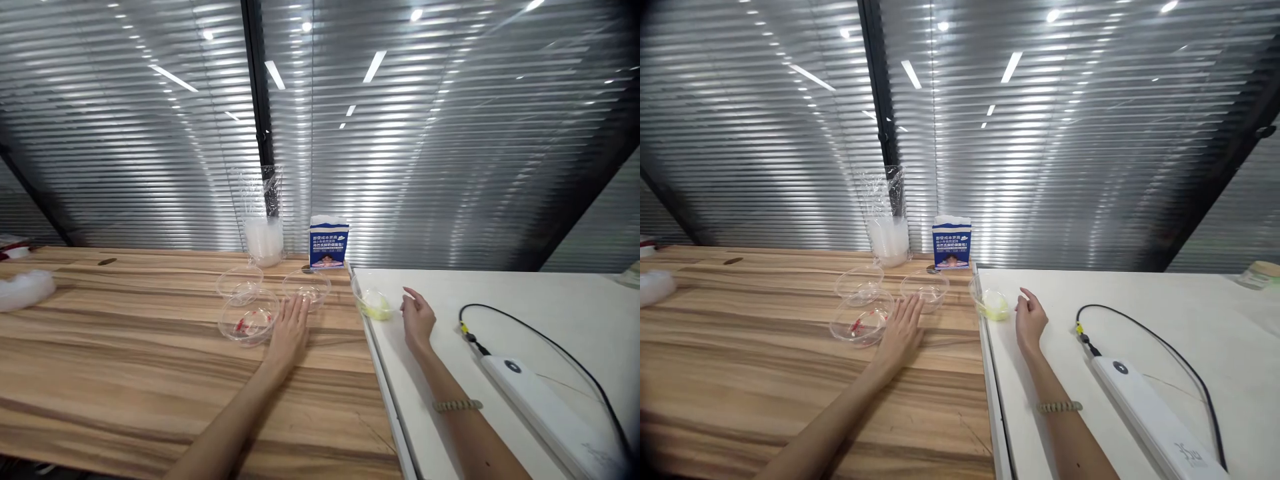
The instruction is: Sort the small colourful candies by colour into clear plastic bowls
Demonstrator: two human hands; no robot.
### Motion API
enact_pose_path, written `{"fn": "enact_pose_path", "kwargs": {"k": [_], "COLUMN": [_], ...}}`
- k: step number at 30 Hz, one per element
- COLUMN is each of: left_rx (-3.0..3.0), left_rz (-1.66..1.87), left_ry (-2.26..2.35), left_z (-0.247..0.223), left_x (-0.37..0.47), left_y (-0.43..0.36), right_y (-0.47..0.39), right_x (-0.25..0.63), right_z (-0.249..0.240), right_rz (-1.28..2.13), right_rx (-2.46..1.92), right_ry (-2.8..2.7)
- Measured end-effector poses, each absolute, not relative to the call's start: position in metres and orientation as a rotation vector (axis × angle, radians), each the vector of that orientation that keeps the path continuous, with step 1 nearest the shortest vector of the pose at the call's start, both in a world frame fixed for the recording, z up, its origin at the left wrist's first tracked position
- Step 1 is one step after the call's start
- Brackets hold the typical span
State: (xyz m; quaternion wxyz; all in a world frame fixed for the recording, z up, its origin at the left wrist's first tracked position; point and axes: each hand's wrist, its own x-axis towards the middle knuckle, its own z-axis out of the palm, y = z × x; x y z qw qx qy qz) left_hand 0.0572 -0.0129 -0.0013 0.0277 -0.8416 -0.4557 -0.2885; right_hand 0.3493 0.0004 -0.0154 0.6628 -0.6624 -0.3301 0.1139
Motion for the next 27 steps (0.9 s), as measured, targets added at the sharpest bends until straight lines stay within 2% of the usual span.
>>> {"fn": "enact_pose_path", "kwargs": {"k": [6, 13, 17, 21, 27], "left_rx": [-2.679, -3.008, -2.739, -2.497, -2.492], "left_rz": [-0.913, -0.994, -1.169, -1.186, -1.198], "left_ry": [-1.290, -0.656, -0.367, -0.046, 0.065], "left_z": [0.008, 0.029, 0.026, 0.026, 0.029], "left_x": [0.052, 0.059, 0.062, 0.068, 0.072], "left_y": [-0.012, -0.045, -0.058, -0.065, -0.071], "right_y": [0.002, 0.004, 0.005, 0.003, -0.008], "right_x": [0.346, 0.348, 0.345, 0.339, 0.328], "right_z": [-0.015, -0.018, -0.018, -0.013, -0.001], "right_rz": [0.311, 0.372, 0.469, 0.466, 0.314], "right_rx": [-1.488, -1.443, -1.419, -1.420, -1.378], "right_ry": [-0.843, -0.821, -0.914, -0.986, -1.143]}}
